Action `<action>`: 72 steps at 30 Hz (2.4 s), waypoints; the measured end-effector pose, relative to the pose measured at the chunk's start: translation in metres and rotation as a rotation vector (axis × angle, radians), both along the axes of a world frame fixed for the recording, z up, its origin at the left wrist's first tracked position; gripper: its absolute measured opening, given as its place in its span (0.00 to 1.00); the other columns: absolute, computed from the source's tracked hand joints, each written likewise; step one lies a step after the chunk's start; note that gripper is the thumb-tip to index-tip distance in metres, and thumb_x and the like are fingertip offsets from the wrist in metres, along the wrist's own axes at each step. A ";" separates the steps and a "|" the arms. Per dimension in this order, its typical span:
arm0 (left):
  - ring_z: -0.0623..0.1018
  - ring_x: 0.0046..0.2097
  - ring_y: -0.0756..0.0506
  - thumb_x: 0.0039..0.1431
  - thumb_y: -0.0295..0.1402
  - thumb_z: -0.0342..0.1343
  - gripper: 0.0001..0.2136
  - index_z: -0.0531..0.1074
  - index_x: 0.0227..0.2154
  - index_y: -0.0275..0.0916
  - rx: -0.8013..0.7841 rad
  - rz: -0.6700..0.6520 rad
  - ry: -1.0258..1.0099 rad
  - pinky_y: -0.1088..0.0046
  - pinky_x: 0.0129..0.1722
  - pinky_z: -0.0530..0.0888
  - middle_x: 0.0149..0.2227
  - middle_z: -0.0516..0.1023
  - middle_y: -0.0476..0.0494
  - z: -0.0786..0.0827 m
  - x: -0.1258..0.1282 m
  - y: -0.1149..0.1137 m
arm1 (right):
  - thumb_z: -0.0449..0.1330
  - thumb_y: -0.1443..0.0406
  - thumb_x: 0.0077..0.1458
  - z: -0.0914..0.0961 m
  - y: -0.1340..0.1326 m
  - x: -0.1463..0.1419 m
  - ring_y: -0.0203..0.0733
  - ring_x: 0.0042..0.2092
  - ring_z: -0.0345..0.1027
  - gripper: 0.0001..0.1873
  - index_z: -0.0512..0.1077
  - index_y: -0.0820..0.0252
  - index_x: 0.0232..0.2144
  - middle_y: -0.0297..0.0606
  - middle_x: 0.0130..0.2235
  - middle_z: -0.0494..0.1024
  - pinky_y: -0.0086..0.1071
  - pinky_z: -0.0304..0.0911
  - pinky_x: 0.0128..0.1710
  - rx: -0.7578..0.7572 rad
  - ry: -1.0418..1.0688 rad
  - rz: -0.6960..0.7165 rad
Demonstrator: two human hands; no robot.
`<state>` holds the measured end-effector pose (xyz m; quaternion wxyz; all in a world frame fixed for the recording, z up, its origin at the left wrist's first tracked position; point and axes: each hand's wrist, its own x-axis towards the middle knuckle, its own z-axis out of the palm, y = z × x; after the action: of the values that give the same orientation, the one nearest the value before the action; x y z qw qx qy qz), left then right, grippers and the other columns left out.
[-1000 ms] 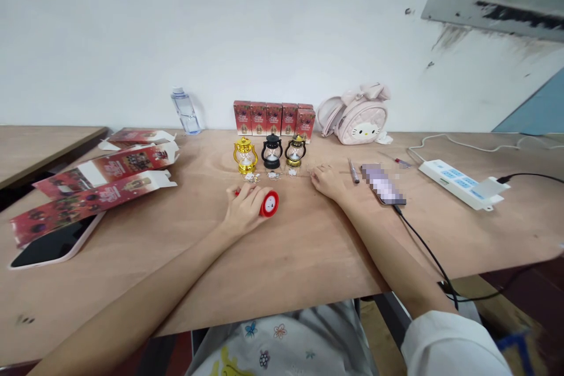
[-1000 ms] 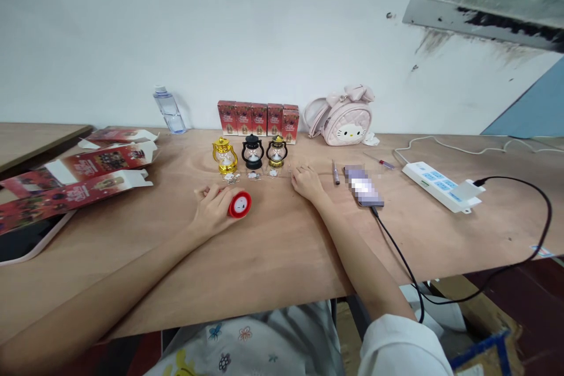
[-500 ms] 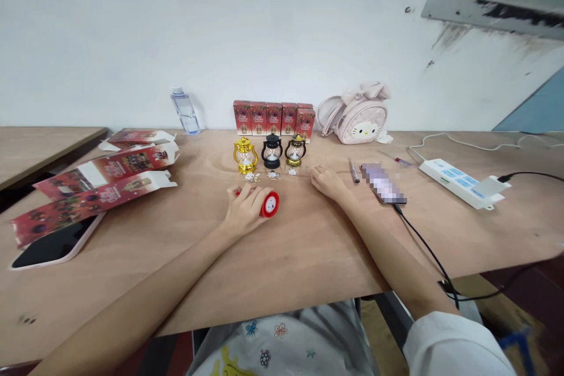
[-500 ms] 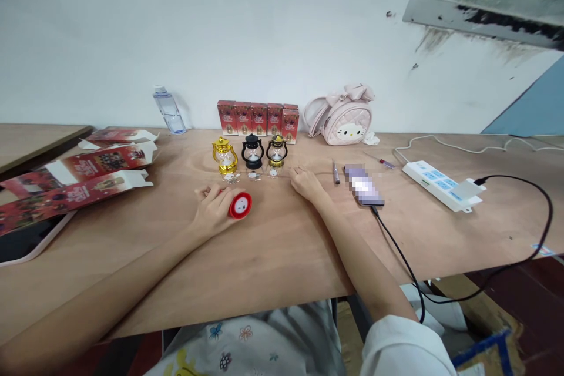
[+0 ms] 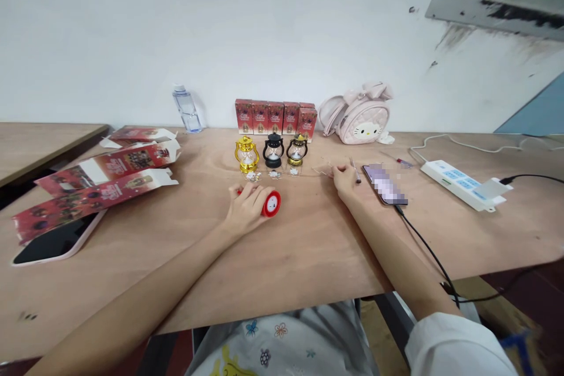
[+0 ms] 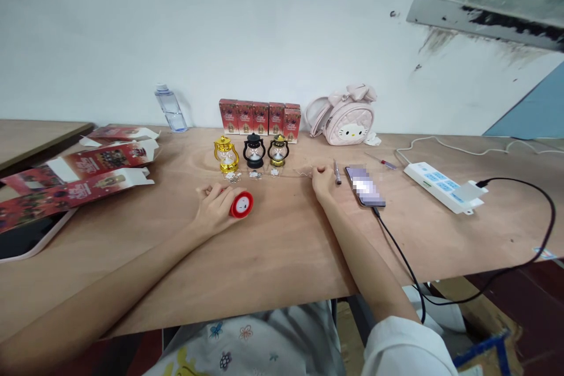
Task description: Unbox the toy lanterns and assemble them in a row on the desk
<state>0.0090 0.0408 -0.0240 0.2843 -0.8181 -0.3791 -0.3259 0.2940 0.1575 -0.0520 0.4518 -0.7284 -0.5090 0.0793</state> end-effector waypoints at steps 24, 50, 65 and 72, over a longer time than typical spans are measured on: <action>0.74 0.40 0.41 0.56 0.37 0.54 0.13 0.69 0.42 0.37 -0.051 0.001 -0.013 0.62 0.38 0.55 0.36 0.80 0.42 -0.003 -0.001 0.001 | 0.48 0.73 0.53 0.006 -0.017 -0.023 0.47 0.43 0.69 0.15 0.68 0.63 0.41 0.46 0.42 0.75 0.40 0.64 0.43 0.278 -0.440 0.409; 0.73 0.40 0.41 0.59 0.37 0.52 0.11 0.71 0.42 0.39 -0.046 0.018 -0.020 0.62 0.38 0.55 0.36 0.80 0.42 -0.002 0.002 0.000 | 0.55 0.64 0.59 0.020 -0.111 -0.106 0.43 0.46 0.67 0.05 0.71 0.55 0.33 0.41 0.45 0.71 0.41 0.62 0.47 0.508 -0.218 0.861; 0.73 0.40 0.40 0.60 0.37 0.52 0.11 0.72 0.42 0.39 -0.023 0.038 0.072 0.64 0.35 0.54 0.37 0.80 0.42 -0.003 0.003 -0.001 | 0.52 0.64 0.61 0.018 -0.107 -0.105 0.42 0.48 0.66 0.07 0.70 0.57 0.32 0.41 0.43 0.72 0.39 0.60 0.49 0.453 -0.235 0.928; 0.72 0.39 0.39 0.59 0.43 0.52 0.14 0.71 0.39 0.38 -0.020 0.081 -0.031 0.63 0.36 0.54 0.34 0.80 0.41 -0.004 0.002 0.002 | 0.53 0.63 0.60 0.019 -0.114 -0.109 0.46 0.50 0.64 0.08 0.71 0.57 0.34 0.45 0.48 0.69 0.43 0.61 0.50 0.464 -0.380 0.988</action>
<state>0.0111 0.0432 -0.0279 0.2830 -0.7997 -0.4196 -0.3230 0.1854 0.0435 -0.0327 0.4097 -0.2876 -0.8650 0.0353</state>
